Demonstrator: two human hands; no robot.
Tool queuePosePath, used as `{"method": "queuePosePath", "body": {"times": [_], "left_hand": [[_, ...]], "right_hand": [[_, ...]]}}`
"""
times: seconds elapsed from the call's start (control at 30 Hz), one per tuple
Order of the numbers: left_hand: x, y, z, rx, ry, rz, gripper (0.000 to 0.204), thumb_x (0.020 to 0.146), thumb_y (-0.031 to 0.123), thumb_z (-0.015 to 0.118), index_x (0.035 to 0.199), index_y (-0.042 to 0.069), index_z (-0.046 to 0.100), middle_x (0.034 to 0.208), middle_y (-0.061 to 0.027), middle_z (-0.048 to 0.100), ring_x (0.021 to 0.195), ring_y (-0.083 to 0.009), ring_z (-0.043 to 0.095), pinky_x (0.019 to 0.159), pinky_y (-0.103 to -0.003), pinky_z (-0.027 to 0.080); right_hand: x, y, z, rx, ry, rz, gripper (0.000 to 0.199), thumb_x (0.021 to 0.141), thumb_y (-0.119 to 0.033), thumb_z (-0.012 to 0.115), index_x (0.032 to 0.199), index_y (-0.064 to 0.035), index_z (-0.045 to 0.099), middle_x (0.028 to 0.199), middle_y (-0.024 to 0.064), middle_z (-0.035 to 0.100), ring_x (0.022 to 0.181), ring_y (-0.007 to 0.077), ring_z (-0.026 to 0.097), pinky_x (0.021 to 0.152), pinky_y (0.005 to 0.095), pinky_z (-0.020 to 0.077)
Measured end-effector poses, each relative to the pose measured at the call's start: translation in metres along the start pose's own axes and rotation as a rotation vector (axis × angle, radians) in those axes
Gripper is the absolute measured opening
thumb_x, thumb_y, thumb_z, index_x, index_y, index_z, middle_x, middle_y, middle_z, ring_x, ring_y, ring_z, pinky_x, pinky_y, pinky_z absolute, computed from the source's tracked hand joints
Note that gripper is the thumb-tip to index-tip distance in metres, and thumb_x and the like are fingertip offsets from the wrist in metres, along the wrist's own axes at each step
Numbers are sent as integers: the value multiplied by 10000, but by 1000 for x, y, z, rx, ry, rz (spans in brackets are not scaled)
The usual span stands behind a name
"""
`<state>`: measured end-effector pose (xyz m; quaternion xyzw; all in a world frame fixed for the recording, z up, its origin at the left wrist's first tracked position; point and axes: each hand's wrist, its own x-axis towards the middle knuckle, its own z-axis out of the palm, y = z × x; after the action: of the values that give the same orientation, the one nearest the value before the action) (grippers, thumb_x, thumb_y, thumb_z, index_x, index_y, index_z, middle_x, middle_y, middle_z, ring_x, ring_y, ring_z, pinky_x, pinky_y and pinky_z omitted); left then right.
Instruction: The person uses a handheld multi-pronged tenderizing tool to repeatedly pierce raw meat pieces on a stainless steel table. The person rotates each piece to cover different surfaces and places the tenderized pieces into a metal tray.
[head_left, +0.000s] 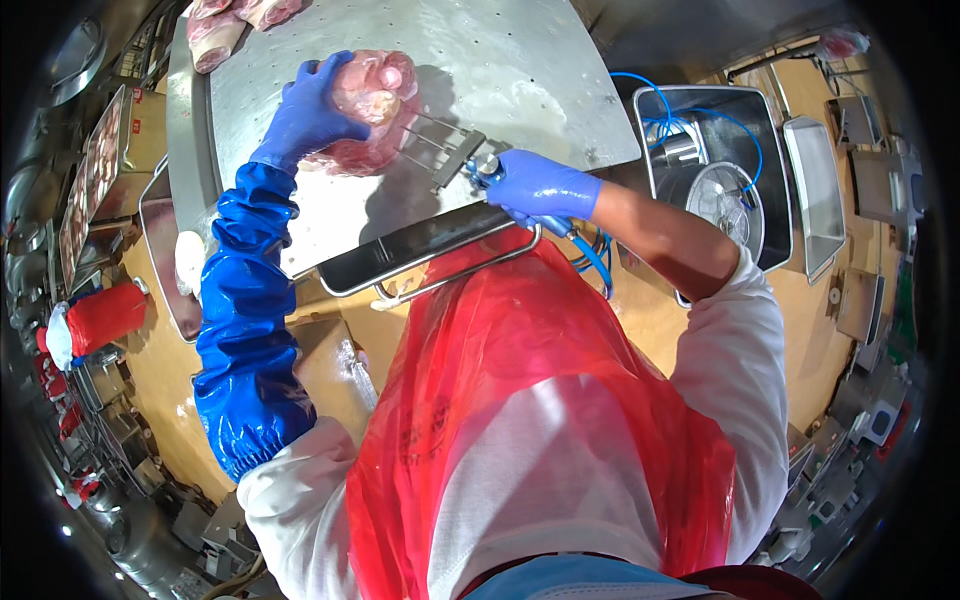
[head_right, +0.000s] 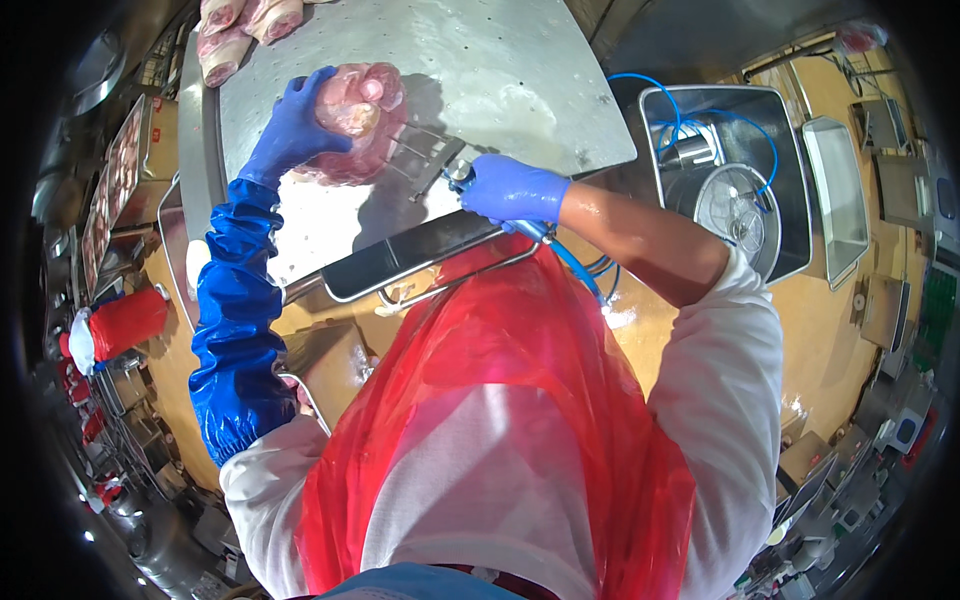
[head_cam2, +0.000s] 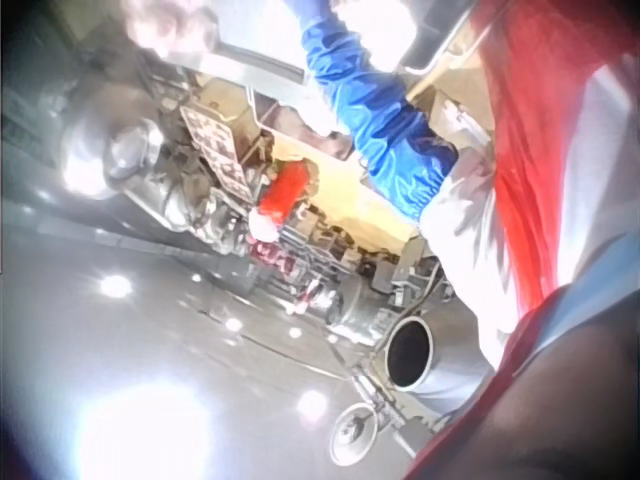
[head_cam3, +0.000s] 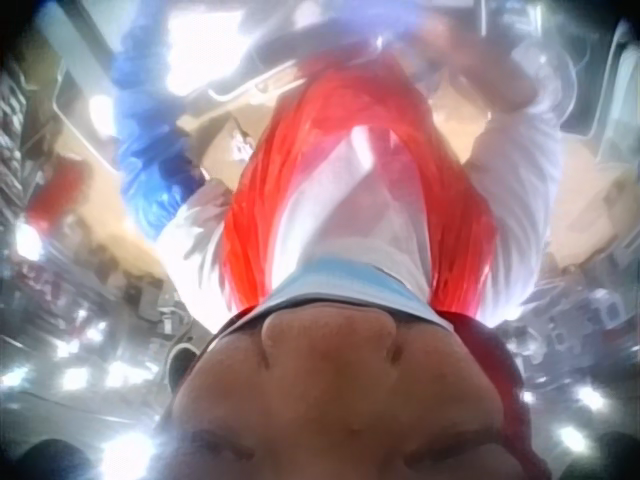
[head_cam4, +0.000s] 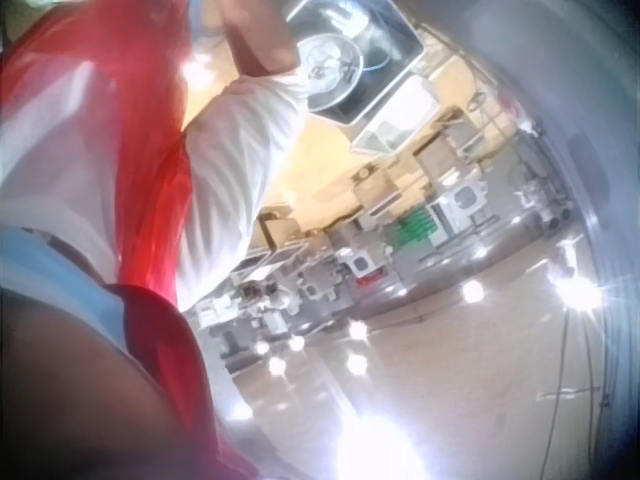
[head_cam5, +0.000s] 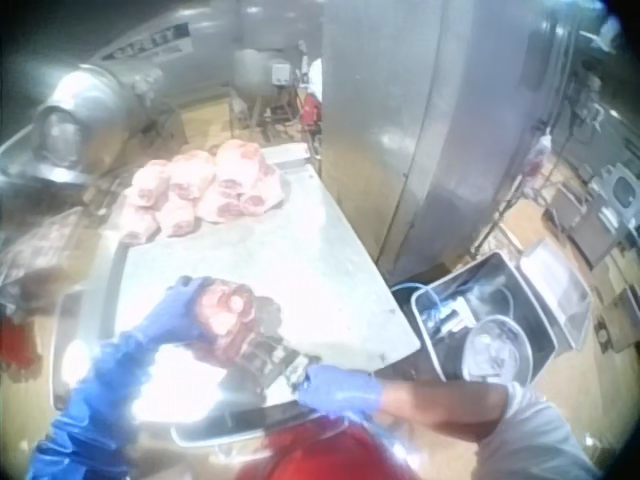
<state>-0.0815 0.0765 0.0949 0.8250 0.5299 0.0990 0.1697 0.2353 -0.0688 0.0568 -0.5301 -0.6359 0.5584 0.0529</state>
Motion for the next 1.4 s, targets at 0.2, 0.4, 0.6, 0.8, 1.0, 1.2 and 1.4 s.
{"method": "queuePosePath", "body": {"times": [0.2, 0.4, 0.6, 0.8, 1.0, 1.2, 1.4], "left_hand": [[5, -22, -4, -84, -23, 98, 1048, 533, 308, 902, 1494, 171, 506, 1402, -205, 555, 1237, -458, 592, 1082, -488, 504], [6, -17, -10, -122, -69, 181, 1033, 533, 290, 921, 1475, 134, 527, 1399, -179, 565, 1241, -428, 604, 1075, -461, 516], [4, -22, -10, -6, -18, 210, 1029, 536, 317, 921, 1473, 161, 524, 1426, -178, 551, 1272, -452, 554, 1085, -509, 484], [-38, 63, 61, 14, 443, 690, 473, 769, 112, 726, 1238, 97, 674, 1194, -119, 680, 1177, -377, 625, 1040, -491, 498], [-65, 76, 111, -190, 62, 546, 460, 1038, 258, 534, 1475, 117, 553, 1495, -165, 535, 1388, -377, 495, 1179, -513, 375], [-65, 74, 106, -194, 80, 541, 466, 1036, 259, 539, 1479, 114, 551, 1486, -171, 537, 1387, -378, 497, 1185, -514, 373], [-68, 77, 100, -193, 85, 542, 469, 1030, 255, 559, 1475, 108, 553, 1469, -181, 543, 1377, -385, 502, 1185, -514, 374]], "right_hand": [[-90, 38, -1, -4, 238, -181, 224, 962, -187, 580, 1062, -3, 659, 786, 75, 668, 699, 131, 592, 656, 332, 506], [-78, 18, -19, -101, 100, -9, 257, 973, -199, 588, 1124, 0, 650, 805, 82, 670, 693, 151, 591, 657, 356, 512], [12, -25, -11, 50, -44, 56, 233, 905, -228, 664, 985, -10, 666, 665, 80, 611, 555, 189, 596, 519, 383, 495], [31, 26, -11, -7, -164, 78, 256, 797, -241, 715, 867, 4, 696, 724, 85, 674, 595, 191, 638, 589, 363, 520], [10, 12, 8, 239, -141, 191, 231, 840, -217, 662, 819, 13, 656, 702, 78, 633, 564, 162, 583, 530, 341, 483], [5, -3, 6, 130, -97, 195, 222, 878, -204, 628, 778, -7, 615, 666, 43, 579, 556, 144, 563, 525, 328, 477], [2, -7, 8, 166, -93, 197, 254, 874, -213, 629, 792, 27, 641, 664, 68, 603, 556, 166, 585, 544, 346, 494]]}}
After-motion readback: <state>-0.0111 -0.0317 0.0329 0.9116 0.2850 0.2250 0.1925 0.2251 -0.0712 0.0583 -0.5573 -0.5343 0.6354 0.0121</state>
